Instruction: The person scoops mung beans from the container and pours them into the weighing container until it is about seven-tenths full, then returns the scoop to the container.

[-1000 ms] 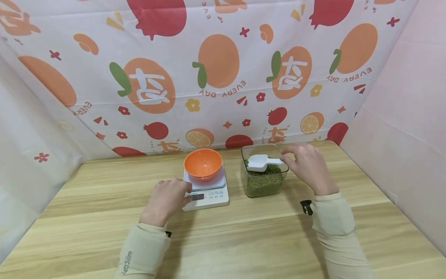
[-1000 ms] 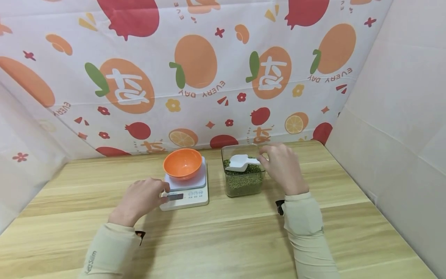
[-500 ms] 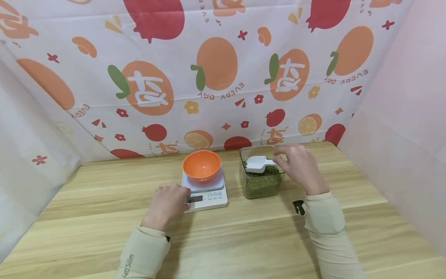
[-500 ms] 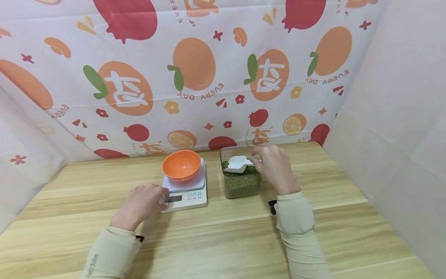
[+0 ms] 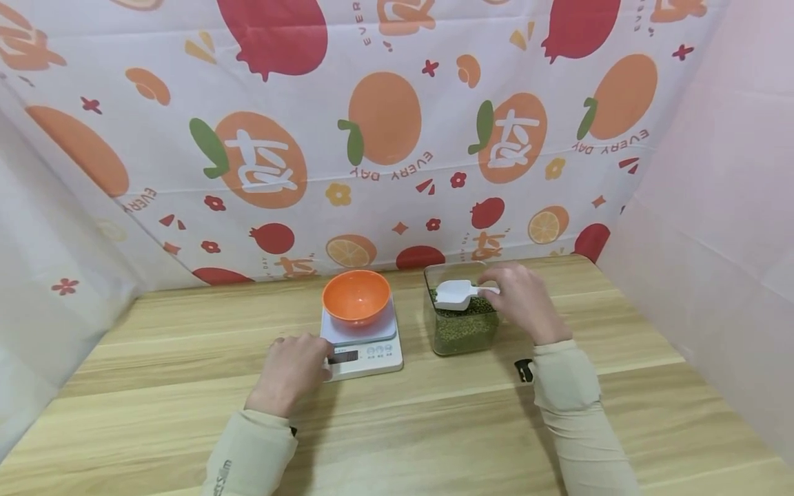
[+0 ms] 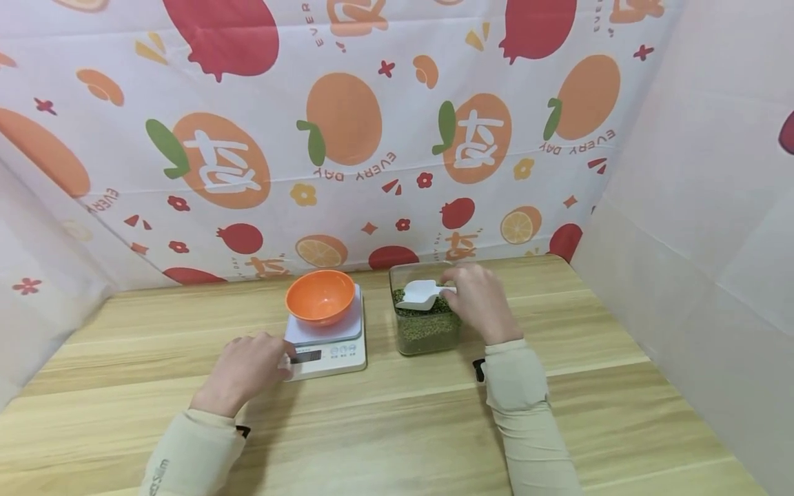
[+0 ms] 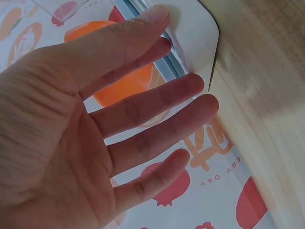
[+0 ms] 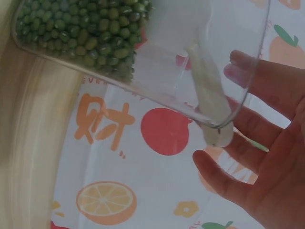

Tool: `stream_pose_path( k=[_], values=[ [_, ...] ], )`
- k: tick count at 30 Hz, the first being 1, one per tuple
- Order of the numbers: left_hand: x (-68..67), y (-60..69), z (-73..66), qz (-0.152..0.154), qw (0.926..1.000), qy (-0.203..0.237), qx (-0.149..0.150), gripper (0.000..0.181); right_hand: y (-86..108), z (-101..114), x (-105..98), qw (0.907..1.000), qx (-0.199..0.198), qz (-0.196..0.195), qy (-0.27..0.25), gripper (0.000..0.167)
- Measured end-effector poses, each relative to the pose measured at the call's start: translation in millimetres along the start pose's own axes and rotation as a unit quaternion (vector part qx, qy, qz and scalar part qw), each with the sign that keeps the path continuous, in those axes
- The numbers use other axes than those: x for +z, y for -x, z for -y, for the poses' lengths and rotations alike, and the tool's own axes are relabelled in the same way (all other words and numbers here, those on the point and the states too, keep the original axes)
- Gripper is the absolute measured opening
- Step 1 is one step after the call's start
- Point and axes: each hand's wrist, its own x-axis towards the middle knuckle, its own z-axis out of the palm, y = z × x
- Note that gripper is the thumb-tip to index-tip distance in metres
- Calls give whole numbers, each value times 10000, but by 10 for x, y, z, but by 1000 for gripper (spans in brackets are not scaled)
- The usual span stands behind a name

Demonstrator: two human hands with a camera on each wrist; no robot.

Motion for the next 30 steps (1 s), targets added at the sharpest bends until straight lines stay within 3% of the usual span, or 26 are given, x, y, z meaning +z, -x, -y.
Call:
stream_pose_path(
  k=[10, 30],
  values=[
    [5, 20, -7, 16, 10000, 14, -35, 18, -32, -41, 119, 9989, -361, 245, -179, 14],
    [19, 3, -20, -26, 10000, -65, -33, 18, -47, -43, 206, 9988, -423, 153, -181, 12]
  ],
)
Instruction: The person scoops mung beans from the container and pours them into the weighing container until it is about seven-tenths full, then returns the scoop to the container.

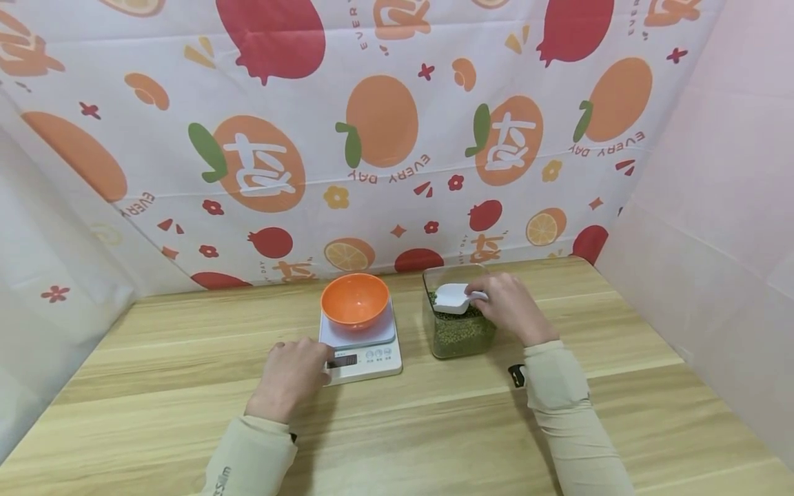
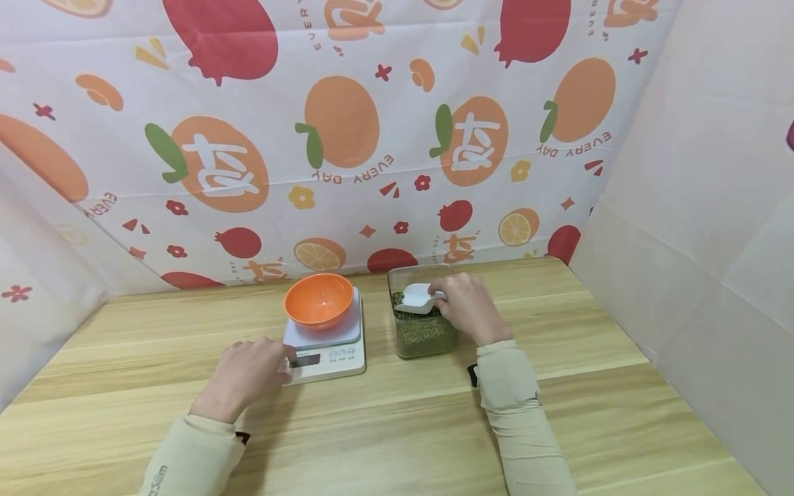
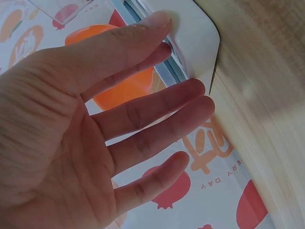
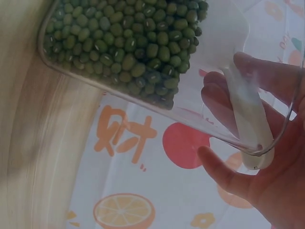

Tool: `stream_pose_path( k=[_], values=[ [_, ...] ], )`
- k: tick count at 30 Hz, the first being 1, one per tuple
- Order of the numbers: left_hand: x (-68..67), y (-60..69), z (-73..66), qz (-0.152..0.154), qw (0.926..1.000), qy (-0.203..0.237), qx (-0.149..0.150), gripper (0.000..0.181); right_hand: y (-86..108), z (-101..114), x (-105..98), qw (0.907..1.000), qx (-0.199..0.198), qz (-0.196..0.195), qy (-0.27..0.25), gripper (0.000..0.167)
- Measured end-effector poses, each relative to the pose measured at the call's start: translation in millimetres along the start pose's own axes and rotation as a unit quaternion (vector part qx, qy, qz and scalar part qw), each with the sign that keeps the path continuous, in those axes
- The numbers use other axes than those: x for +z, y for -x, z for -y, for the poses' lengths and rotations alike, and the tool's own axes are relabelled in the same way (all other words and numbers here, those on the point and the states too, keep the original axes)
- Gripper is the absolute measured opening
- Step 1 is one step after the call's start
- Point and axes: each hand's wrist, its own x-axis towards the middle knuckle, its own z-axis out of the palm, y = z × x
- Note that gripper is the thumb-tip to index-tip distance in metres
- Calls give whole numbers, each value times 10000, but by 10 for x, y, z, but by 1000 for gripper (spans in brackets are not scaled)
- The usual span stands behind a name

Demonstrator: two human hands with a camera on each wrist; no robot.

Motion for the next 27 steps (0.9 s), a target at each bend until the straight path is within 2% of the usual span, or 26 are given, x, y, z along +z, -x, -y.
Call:
stream_pose_path(
  k=[11, 21, 27],
  values=[
    [11, 21, 20, -73, 10000, -66, -10, 19, -61, -7, 44, 9999, -61, 28, -122, 10],
    [-3, -3, 15, -69, 10000, -38, 43, 19, -50, -4, 17, 9999, 91, 68, -97, 11],
    [6, -21, 3, 51, 10000, 49, 20, 22, -21, -16, 0, 9998, 163, 93, -90, 12]
  ],
)
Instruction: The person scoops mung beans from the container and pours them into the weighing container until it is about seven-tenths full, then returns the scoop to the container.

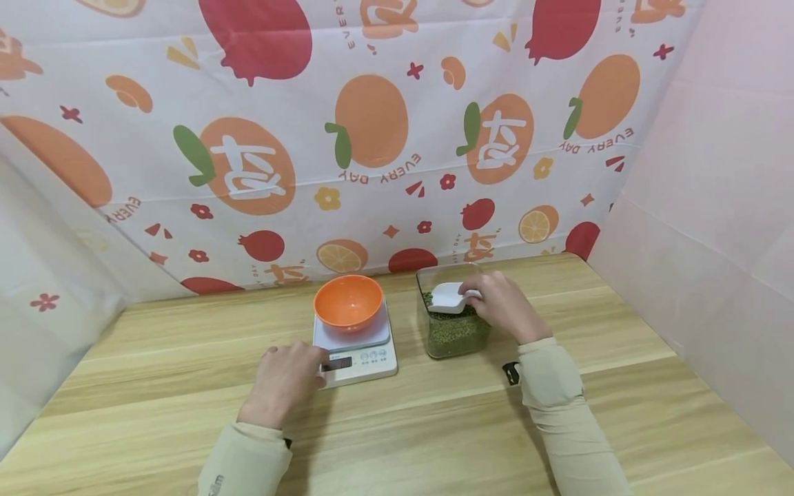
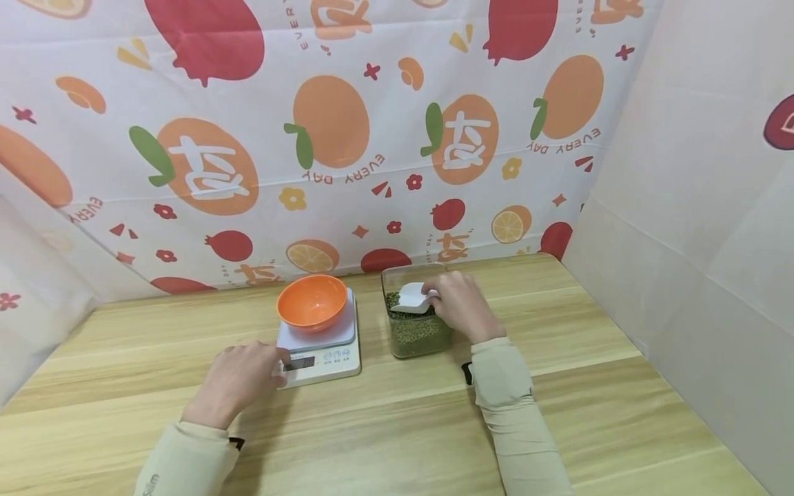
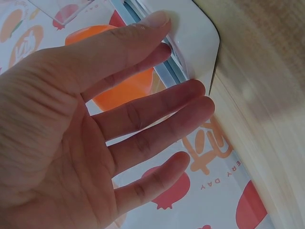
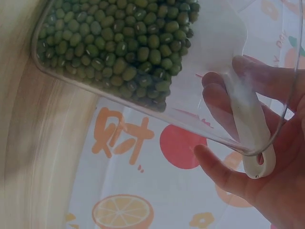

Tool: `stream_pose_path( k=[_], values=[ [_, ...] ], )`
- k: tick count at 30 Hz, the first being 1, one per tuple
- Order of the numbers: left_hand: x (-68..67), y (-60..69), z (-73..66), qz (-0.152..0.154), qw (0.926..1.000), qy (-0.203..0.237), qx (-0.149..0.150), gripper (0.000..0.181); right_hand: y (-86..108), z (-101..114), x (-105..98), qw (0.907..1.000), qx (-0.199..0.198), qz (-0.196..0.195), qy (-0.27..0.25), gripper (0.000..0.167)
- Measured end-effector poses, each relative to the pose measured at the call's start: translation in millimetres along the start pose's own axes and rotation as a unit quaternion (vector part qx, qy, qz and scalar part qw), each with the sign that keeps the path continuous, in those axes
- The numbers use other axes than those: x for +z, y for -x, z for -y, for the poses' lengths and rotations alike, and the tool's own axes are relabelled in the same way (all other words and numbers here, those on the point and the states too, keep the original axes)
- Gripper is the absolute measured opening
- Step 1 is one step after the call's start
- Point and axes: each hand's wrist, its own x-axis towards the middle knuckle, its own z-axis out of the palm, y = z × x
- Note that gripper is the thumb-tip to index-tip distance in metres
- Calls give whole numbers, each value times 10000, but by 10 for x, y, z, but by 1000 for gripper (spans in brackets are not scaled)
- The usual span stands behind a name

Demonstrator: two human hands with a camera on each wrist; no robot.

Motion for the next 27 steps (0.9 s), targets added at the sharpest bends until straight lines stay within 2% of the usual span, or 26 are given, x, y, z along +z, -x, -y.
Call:
stream_pose_path(
  k=[9, 14, 20, 27],
  values=[
    [12, 6, -18, -99, 9999, -92, 58, 19, 36, 1, -59, 10000, 56, -20, -73, 13],
    [24, 4, -23, 19, 9999, -96, 39, 18, 54, -20, -80, 9999, 81, 60, -25, 13],
    [15, 1, -14, -37, 9999, -121, -13, 20, 36, -21, -108, 9999, 82, 90, -46, 13],
    [1, -9, -8, 58, 9999, -86, -18, 20, 14, -3, -145, 9998, 92, 158, 43, 14]
  ],
)
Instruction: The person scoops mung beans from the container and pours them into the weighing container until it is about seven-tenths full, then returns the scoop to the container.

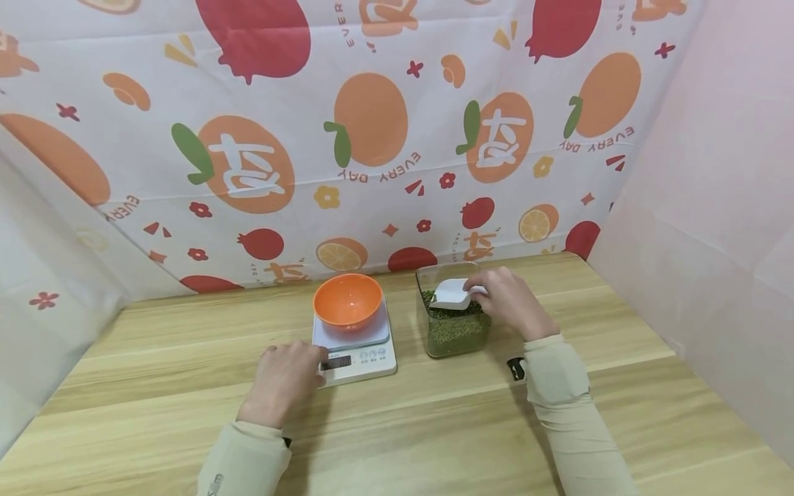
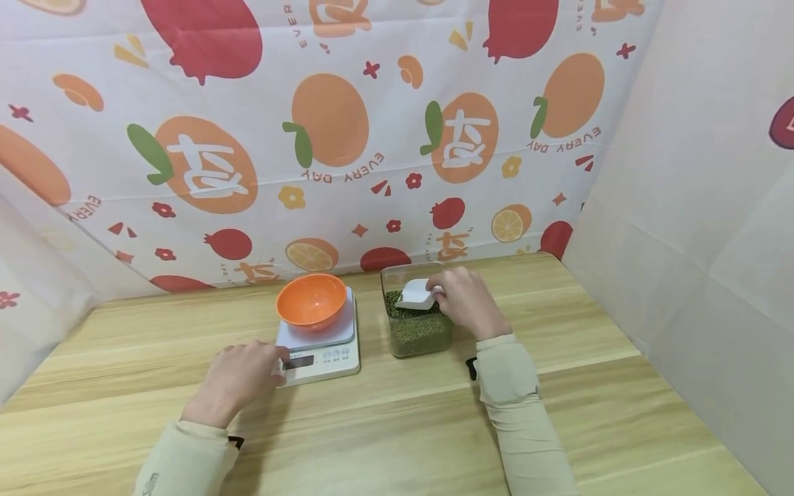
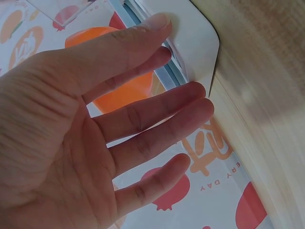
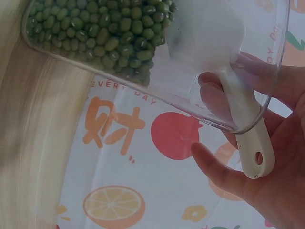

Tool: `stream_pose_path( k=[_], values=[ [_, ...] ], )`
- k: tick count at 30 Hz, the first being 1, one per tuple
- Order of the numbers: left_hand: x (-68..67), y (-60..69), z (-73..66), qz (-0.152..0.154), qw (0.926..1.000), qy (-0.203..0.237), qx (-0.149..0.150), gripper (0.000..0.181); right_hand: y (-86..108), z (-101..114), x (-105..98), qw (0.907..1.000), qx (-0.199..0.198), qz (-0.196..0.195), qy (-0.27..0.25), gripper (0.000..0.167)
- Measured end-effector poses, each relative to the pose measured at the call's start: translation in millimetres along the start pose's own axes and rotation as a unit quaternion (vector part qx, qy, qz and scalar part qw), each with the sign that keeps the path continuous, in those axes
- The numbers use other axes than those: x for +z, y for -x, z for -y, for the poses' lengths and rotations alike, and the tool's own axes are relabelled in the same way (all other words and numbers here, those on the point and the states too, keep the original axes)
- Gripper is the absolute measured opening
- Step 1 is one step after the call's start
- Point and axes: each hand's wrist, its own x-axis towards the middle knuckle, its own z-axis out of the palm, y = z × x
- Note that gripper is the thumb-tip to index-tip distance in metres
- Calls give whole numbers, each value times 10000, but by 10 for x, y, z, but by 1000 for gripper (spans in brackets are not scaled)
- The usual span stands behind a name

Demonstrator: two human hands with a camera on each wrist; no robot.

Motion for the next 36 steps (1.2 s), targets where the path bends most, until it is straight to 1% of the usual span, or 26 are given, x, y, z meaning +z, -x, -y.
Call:
stream_pose_path(
  k=[3, 7, 19, 27, 30, 36],
  values=[
    [3, 13, 0, 45, 10000, -5, 11, 20, 5, 6, 1, 10000, 6, 14, -31, 14],
    [4, 24, -6, 33, 10000, 17, 19, 20, 6, 9, -18, 10000, -44, 7, -72, 15],
    [10, 18, -1, 10, 10000, 39, -40, 21, -46, -3, -123, 9997, -234, 9, 58, 15],
    [13, 22, 3, -62, 10000, 15, 18, 20, -74, -12, -192, 9983, -539, 10, 208, 15],
    [12, 21, 6, -55, 10000, 22, 20, 20, -84, 0, -216, 9981, -554, 10, 251, 15],
    [10, 21, 1, -31, 10000, 42, -11, 21, -101, 21, -249, 9981, -483, 149, 342, 14]
  ],
)
